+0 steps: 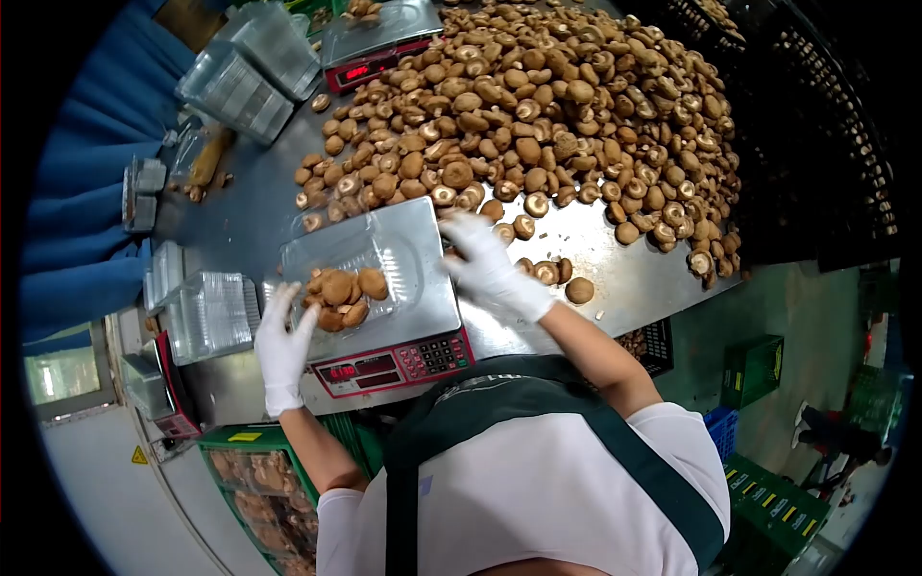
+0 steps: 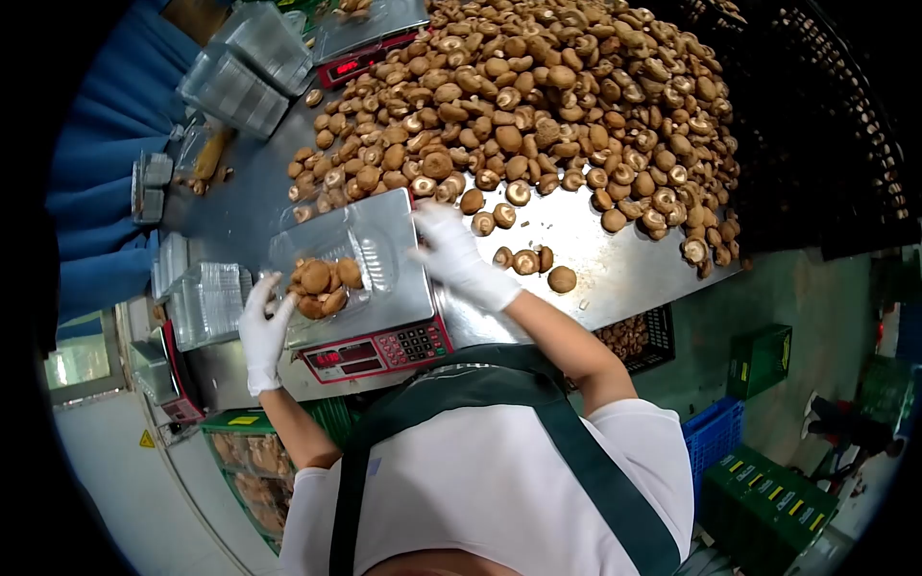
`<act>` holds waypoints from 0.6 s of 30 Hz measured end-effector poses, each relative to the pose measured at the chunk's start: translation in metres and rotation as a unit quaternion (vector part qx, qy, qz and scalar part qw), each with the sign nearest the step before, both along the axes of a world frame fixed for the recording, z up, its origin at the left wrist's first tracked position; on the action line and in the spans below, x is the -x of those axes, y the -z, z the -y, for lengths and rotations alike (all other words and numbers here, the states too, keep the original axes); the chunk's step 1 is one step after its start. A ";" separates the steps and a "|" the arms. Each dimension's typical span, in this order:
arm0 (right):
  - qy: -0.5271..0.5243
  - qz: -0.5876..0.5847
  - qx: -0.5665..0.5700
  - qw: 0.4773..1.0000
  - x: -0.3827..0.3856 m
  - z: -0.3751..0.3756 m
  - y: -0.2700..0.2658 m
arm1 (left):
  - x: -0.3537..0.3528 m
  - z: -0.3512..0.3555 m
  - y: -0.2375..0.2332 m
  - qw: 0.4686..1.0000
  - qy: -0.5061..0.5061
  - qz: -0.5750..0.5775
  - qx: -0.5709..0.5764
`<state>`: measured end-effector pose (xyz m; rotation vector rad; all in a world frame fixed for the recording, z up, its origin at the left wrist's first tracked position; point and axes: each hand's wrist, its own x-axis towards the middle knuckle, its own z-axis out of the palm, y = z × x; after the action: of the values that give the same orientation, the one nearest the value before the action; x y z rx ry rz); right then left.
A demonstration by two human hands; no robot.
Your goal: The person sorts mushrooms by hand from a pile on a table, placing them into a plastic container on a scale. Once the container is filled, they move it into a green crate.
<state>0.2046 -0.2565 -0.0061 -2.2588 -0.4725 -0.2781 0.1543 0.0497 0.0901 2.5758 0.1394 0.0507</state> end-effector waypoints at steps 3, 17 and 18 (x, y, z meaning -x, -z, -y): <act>0.127 -0.115 0.133 0.976 -0.003 0.056 0.010 | -0.015 -0.008 0.008 0.997 -0.009 0.078 -0.016; 0.171 -0.276 -0.080 0.942 -0.012 0.086 0.050 | -0.007 0.014 0.067 0.997 -0.009 0.070 0.004; 0.143 -0.244 -0.124 0.951 -0.013 0.078 0.036 | -0.006 0.019 0.064 0.997 -0.018 0.059 0.038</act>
<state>0.2173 -0.3345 -0.0426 -2.0456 0.1449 0.0796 0.1601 0.0303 0.0260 2.4870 0.1400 0.2066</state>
